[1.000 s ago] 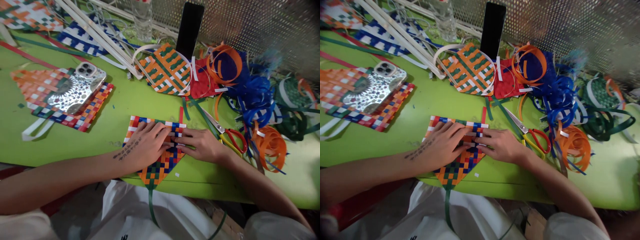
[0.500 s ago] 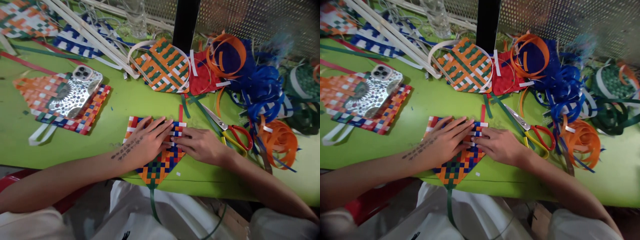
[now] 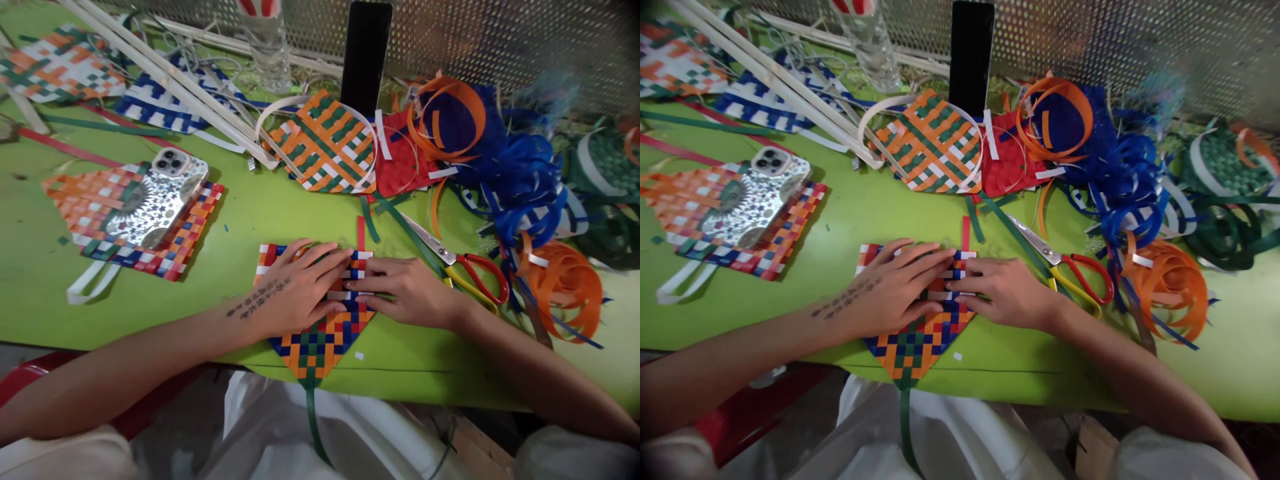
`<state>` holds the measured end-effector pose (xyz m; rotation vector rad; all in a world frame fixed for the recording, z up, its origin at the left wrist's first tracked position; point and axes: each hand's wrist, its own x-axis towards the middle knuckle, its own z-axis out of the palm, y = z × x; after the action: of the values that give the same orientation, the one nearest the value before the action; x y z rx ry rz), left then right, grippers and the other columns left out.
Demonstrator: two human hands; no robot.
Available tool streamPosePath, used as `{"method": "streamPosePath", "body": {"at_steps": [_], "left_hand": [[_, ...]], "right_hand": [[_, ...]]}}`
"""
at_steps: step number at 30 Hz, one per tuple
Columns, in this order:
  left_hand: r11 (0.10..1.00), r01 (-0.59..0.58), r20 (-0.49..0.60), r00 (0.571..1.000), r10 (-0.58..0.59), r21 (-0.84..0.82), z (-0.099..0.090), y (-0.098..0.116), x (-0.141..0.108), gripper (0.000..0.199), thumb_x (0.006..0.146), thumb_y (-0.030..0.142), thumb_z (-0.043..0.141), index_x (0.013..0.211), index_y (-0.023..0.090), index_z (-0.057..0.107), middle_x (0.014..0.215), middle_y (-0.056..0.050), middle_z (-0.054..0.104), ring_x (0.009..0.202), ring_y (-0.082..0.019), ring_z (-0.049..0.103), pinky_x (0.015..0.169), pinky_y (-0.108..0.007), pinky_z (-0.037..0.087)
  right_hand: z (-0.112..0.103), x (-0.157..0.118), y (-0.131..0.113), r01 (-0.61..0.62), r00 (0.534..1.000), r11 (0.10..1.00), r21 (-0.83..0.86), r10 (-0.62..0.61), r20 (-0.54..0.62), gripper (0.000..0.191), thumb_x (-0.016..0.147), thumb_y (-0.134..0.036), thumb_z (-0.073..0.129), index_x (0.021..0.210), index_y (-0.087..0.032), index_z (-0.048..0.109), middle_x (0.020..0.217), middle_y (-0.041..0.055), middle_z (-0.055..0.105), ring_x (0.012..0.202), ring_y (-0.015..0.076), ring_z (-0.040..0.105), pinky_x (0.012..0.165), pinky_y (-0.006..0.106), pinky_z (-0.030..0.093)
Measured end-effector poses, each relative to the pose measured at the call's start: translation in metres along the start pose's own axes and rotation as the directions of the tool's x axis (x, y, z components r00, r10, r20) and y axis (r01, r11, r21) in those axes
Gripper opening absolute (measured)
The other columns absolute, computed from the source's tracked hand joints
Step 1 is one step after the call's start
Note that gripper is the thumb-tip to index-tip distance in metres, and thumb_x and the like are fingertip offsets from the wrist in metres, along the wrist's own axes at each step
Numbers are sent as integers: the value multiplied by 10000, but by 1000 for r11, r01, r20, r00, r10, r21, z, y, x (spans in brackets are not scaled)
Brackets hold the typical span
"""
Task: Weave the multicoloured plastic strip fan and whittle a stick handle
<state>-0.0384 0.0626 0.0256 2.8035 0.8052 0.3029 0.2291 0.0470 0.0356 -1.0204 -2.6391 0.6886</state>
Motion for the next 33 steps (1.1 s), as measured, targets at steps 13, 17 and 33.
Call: {"method": "streamPosePath", "body": {"at_steps": [13, 17, 33], "left_hand": [[997, -9, -169, 985, 22, 76, 8, -7, 18, 255, 1077, 342, 496, 1096, 214, 717, 1222, -15, 755, 1146, -231, 620, 1156, -473, 375], [997, -20, -179, 983, 34, 78, 9, -3, 22, 338, 1049, 473, 526, 1021, 191, 710, 1166, -61, 749, 1096, -261, 622, 1096, -469, 415], [989, 145, -181, 973, -146, -20, 16, -2, 9, 510, 1000, 530, 598, 1361, 171, 625, 1357, -124, 665, 1245, -312, 568, 1066, -486, 411]], "right_hand": [[-3, 10, 9, -362, 802, 804, 472, 526, -282, 240, 971, -404, 662, 1028, -205, 785, 912, 50, 771, 691, 149, 647, 589, 272, 479], [-18, 25, 6, -509, 737, 794, 332, 601, -309, 255, 963, -412, 641, 1019, -196, 765, 882, 54, 762, 744, 185, 675, 666, 301, 491], [-17, 60, 10, -535, 838, 842, 70, 539, -85, 616, 781, -236, 846, 1348, -187, 611, 1268, 147, 649, 1113, 292, 676, 946, 410, 541]]}}
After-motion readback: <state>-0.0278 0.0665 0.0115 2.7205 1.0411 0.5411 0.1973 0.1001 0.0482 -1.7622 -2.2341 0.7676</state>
